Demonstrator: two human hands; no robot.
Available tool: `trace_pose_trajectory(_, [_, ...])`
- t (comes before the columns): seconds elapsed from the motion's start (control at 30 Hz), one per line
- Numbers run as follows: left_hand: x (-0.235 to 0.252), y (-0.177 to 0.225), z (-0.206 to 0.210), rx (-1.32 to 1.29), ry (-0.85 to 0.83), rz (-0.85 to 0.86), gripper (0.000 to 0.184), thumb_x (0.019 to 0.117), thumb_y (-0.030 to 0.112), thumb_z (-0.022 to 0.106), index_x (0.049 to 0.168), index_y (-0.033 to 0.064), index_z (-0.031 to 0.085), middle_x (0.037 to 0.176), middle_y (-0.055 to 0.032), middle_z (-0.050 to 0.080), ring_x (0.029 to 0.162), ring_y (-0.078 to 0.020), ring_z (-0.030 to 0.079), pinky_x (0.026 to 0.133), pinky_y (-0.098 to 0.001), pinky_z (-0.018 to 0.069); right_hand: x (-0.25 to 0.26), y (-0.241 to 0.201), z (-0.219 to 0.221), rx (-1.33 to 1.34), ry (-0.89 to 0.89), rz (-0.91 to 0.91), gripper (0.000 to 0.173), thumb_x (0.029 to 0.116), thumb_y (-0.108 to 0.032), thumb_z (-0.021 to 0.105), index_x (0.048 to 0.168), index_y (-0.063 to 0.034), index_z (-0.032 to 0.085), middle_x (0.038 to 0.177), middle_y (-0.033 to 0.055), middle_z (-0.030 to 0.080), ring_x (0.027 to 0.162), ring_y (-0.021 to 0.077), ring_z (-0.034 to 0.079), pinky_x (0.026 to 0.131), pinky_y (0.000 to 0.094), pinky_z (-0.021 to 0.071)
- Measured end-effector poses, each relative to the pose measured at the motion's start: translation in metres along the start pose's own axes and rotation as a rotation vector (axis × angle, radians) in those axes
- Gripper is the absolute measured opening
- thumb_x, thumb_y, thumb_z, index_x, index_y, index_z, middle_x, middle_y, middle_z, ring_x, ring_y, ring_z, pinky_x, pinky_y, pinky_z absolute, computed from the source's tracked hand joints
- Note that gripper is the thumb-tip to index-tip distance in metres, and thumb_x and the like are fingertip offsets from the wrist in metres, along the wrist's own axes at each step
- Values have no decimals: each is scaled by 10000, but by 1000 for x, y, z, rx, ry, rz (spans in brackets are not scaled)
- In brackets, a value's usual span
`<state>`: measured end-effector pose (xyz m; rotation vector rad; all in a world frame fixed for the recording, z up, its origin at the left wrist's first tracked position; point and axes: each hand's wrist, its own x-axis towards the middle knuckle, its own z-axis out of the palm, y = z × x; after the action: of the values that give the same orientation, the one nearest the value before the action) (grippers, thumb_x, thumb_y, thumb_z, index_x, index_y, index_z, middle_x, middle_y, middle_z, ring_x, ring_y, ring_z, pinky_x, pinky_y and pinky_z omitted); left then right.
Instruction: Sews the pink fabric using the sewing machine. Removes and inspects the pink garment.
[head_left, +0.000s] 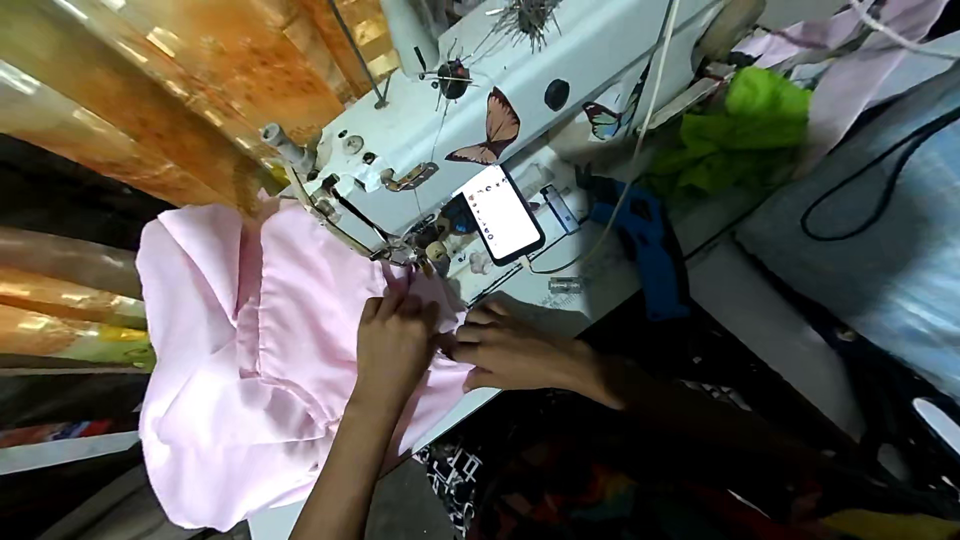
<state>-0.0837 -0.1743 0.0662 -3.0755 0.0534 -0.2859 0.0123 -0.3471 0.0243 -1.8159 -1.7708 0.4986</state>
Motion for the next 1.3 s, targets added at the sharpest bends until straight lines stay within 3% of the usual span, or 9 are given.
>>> trace_pose_trajectory(0.1, [-3,-2,15,-81,40,101,104,826,-14,745,922,15,772,1119,-233,695,1109,-419,664,897,-565,555,-5,19,0,-86,107,-89,211,967,-261,680,1005,-77,776,1097,117,698,1214,345,585,1088,584,377])
trace_pose_trajectory(0.23, [-10,-6,26,-89,75,125,133,859,33,689,964,7,766,1349,-203,647,917,-364,732,700,-504,599,-9,31,7,-115,180,-262,193,996,-204,624,944,-79,760,1106,85,727,1242,318,614,1119,551,414])
trace_pose_trajectory(0.33, [-12,-4,28,2,75,84,188,889,136,641,978,29,767,1022,-144,760,855,-346,737,681,-498,585,-9,37,9,-104,167,-287,265,1032,-252,570,938,-79,748,1103,94,714,1177,301,638,1054,523,458])
trace_pose_trajectory(0.53, [-13,2,38,-44,-5,-40,351,836,182,725,1138,4,746,1267,-207,680,1342,-417,540,1065,-568,465,-7,42,7,-84,137,-267,312,1044,-337,537,1025,-133,773,1128,85,696,1118,277,639,1009,521,449])
trace_pose_trajectory(0.7, [-20,-7,46,-249,131,-136,369,820,-6,720,1188,-25,723,1289,-195,680,1104,-371,700,866,-552,582,-8,41,18,-70,225,-253,288,1045,-306,537,1005,-129,761,1118,81,700,1111,268,645,1003,510,451])
trace_pose_trajectory(0.87, [-18,-14,39,-830,201,-567,261,1056,162,495,1039,-15,685,874,-68,662,738,-108,634,691,-325,561,-9,39,21,-32,248,-214,311,1063,-312,517,959,-127,744,1136,66,695,1142,244,630,1026,487,445])
trace_pose_trajectory(0.93, [-16,-15,35,-962,161,-643,283,1080,219,483,1067,4,667,920,-49,645,758,-80,625,702,-299,557,-9,40,23,-22,275,-220,315,1058,-305,519,938,-122,747,1123,70,700,1128,244,635,995,477,453])
trace_pose_trajectory(1.07, [-15,-14,33,-603,77,-386,298,1006,167,523,1144,0,729,1147,-147,706,1120,-281,635,970,-522,487,-10,41,25,-17,284,-218,323,1063,-310,511,945,-128,751,1128,69,701,1124,238,636,965,462,465])
trace_pose_trajectory(1.3, [-18,4,52,-15,72,-129,396,922,244,556,1244,97,735,1342,-80,683,1155,-356,655,873,-566,495,-9,38,25,-31,292,-202,274,1047,-272,523,1016,-154,768,1129,69,706,1100,256,646,934,470,475])
